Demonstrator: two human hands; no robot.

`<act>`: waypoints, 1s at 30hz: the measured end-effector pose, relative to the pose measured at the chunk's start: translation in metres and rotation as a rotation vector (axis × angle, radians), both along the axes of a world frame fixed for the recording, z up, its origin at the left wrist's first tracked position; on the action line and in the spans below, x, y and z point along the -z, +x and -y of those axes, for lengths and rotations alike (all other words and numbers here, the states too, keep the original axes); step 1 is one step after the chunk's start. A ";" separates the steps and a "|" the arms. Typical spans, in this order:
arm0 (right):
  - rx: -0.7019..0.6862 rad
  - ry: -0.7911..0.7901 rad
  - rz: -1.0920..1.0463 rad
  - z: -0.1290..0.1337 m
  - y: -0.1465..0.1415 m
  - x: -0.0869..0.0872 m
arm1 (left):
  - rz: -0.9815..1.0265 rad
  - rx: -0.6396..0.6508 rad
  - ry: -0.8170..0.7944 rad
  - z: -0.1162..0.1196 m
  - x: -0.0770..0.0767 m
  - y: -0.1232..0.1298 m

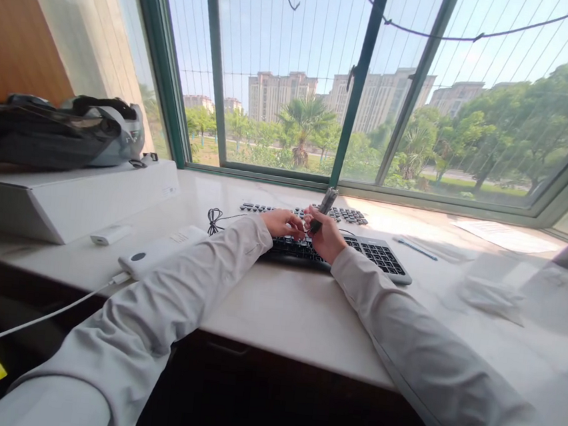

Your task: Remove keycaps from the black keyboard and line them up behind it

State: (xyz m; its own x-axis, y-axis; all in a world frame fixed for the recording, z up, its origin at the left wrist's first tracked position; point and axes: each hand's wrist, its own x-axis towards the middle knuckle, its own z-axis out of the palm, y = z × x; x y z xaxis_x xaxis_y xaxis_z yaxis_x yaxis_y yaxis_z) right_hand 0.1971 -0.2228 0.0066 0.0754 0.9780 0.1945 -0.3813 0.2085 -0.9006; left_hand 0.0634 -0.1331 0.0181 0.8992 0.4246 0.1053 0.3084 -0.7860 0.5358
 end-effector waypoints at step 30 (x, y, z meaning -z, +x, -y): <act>0.015 -0.053 -0.013 -0.005 -0.001 0.007 | -0.167 -0.003 -0.019 -0.003 -0.019 -0.017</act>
